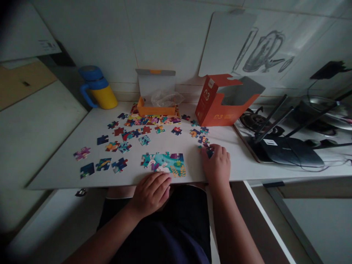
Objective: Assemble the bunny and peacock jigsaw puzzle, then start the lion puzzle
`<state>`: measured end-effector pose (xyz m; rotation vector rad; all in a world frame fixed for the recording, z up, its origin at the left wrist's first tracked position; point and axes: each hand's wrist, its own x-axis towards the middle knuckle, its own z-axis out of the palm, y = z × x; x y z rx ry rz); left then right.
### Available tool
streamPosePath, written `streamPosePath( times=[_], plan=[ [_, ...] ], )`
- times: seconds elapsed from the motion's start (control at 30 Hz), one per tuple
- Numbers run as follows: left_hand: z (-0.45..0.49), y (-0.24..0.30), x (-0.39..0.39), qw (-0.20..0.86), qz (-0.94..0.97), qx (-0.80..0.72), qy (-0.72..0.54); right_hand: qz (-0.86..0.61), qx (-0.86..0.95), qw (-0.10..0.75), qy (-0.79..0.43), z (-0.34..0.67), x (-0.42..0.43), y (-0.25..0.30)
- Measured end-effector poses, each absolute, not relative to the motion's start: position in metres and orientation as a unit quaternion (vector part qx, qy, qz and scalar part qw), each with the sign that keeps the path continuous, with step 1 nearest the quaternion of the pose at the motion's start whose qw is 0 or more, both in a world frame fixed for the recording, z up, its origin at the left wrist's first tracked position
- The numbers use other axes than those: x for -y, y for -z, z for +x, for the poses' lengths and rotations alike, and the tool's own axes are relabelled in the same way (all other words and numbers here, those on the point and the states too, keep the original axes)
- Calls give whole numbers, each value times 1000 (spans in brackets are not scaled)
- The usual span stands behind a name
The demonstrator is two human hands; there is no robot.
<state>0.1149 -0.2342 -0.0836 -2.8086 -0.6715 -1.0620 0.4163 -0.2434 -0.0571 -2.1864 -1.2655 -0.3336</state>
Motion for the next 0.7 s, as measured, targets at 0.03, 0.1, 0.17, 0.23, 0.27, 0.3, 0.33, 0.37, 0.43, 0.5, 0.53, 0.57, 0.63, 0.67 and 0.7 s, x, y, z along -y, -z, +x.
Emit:
streamPosePath(
  times=[0.03, 0.1, 0.17, 0.23, 0.27, 0.3, 0.33, 0.37, 0.43, 0.5, 0.53, 0.57, 0.63, 0.67, 0.7],
  plan=[
    [111, 83, 237, 25, -913, 217, 346, -816, 476, 306, 121, 415, 244, 56],
    [100, 84, 242, 15, -912, 216, 348, -810, 471, 333, 101, 413, 245, 52],
    [87, 87, 248, 13, -907, 227, 353, -810, 459, 358, 69, 413, 247, 49],
    [73, 92, 254, 21, -895, 255, 365, -812, 443, 378, 41, 413, 250, 45],
    [66, 94, 256, 27, -886, 280, 369, -811, 436, 389, 35, 413, 252, 44],
    [59, 97, 258, 34, -876, 308, 369, -808, 430, 402, 33, 412, 253, 43],
    [54, 99, 259, 40, -868, 335, 364, -802, 425, 419, 33, 410, 255, 42],
    [50, 101, 260, 45, -863, 357, 354, -794, 420, 438, 29, 406, 256, 41],
    [45, 105, 262, 46, -862, 379, 332, -770, 415, 484, -6, 390, 258, 39],
    [44, 108, 263, 45, -864, 382, 325, -735, 422, 522, -91, 363, 260, 37],
    [45, 110, 263, 46, -863, 383, 326, -710, 437, 531, -151, 347, 260, 35],
    [47, 111, 264, 49, -861, 385, 328, -688, 451, 532, -200, 329, 259, 33],
    [50, 114, 265, 60, -858, 388, 330, -650, 472, 519, -293, 294, 258, 29],
    [52, 115, 265, 64, -857, 390, 330, -640, 480, 506, -323, 279, 256, 27],
    [53, 116, 266, 66, -857, 392, 329, -643, 486, 489, -335, 266, 254, 25]
  ],
)
